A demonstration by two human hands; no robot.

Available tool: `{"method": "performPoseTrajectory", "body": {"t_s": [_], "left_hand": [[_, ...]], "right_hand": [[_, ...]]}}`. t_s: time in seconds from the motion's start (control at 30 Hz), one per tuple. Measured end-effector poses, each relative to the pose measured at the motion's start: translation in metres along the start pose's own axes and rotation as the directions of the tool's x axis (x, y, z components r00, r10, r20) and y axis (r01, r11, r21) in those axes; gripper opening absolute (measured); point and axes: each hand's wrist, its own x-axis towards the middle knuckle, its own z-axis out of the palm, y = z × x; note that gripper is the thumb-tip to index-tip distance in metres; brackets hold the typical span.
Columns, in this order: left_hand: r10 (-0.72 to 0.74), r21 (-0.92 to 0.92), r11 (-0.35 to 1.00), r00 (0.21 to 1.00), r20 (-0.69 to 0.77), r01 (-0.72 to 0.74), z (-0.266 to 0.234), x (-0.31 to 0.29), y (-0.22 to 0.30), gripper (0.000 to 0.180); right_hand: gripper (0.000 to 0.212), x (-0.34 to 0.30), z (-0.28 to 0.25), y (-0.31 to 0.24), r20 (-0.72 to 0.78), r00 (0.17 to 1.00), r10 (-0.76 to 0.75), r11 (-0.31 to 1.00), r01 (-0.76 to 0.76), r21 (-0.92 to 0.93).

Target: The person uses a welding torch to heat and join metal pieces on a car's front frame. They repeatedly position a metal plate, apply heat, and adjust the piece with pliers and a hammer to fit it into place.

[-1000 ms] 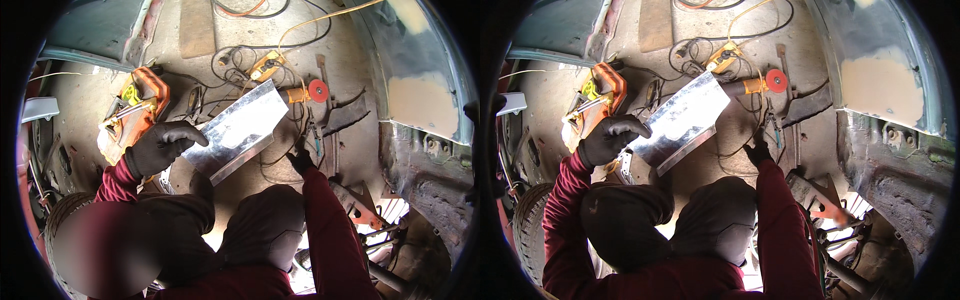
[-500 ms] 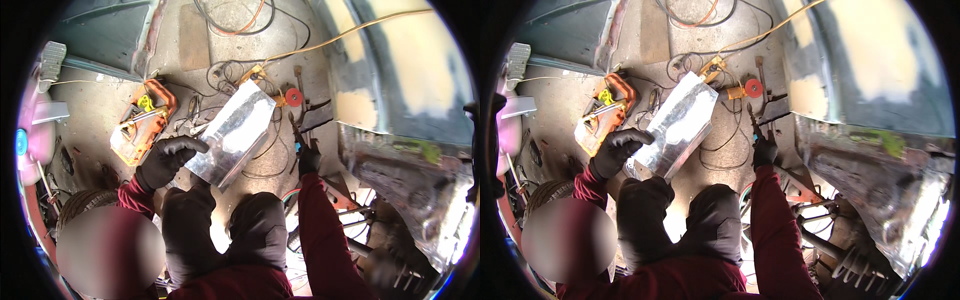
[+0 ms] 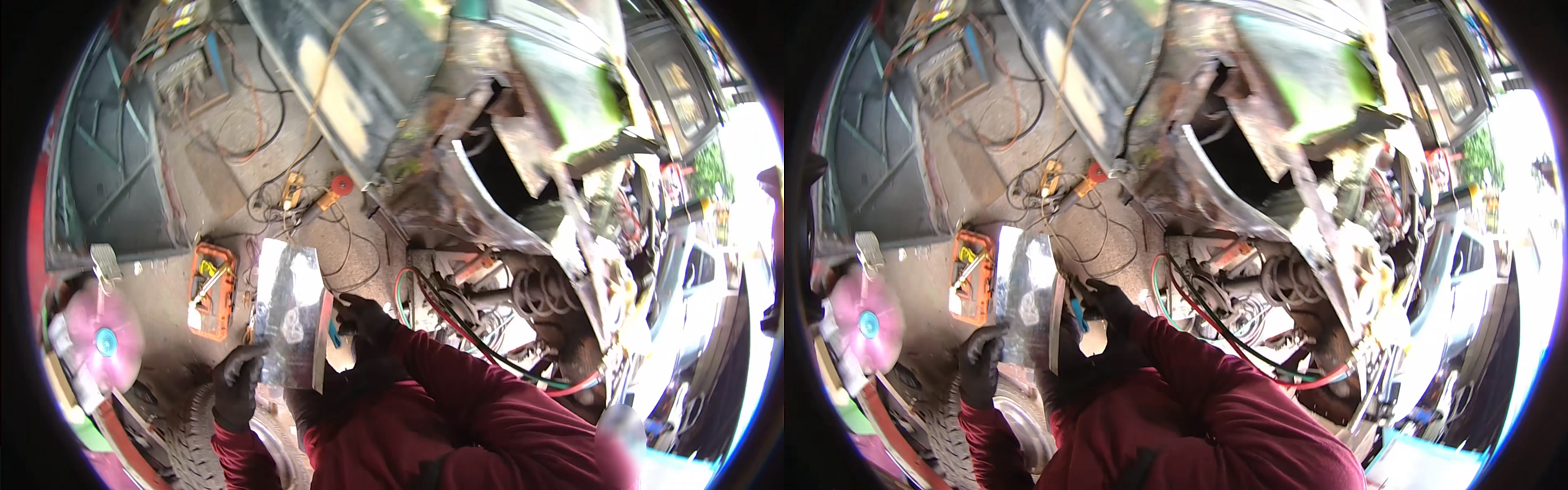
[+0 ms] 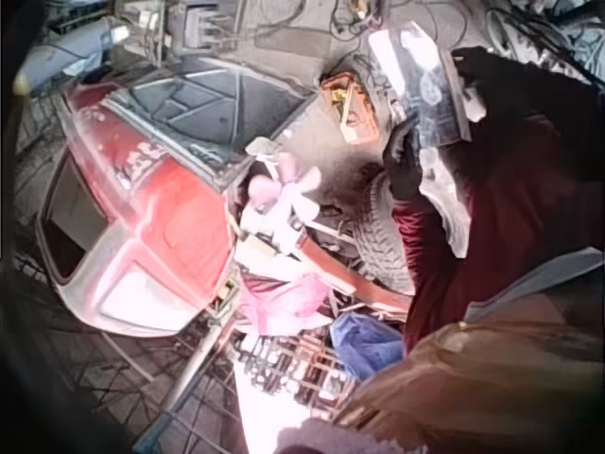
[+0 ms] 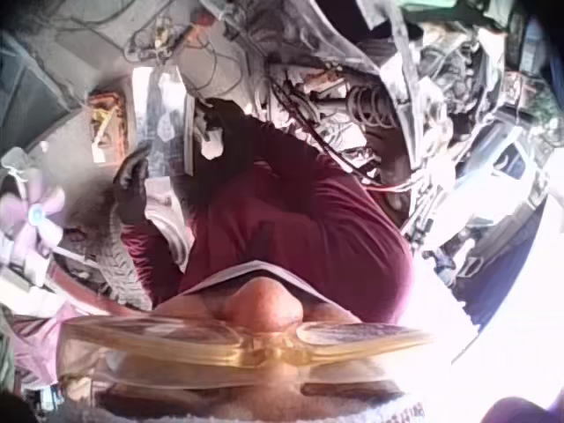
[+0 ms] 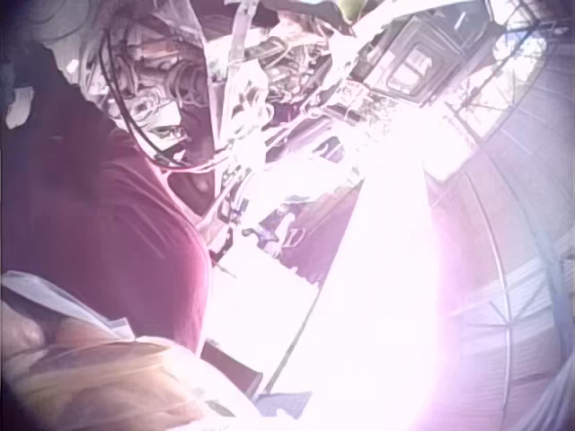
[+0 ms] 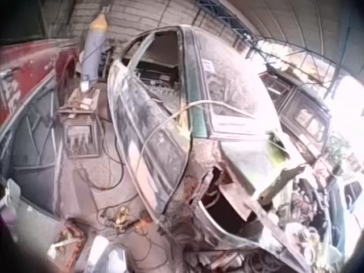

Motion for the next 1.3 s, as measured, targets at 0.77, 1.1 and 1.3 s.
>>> {"method": "performPoseTrajectory", "body": {"t_s": [0.77, 1.1, 1.3], "left_hand": [[0.161, -0.057, 0.986, 0.784, 0.599, -0.159, 0.155, 0.161, 0.163, 0.029], [0.102, -0.066, 0.995, 0.761, 0.641, -0.078, 0.231, 0.201, 0.167, 0.055], [0.138, -0.04, 0.988, 0.746, 0.652, -0.148, 0.264, 0.214, 0.172, 0.052]], "right_hand": [[0.116, -0.624, 0.053, -0.087, -0.507, -0.021, -0.862, 0.195, 0.908, -0.37], [0.056, -0.562, -0.017, -0.133, -0.617, -0.266, -0.741, 0.08, 0.877, -0.473], [0.044, -0.498, -0.037, -0.187, -0.729, -0.253, -0.636, 0.267, 0.814, -0.516]]}}
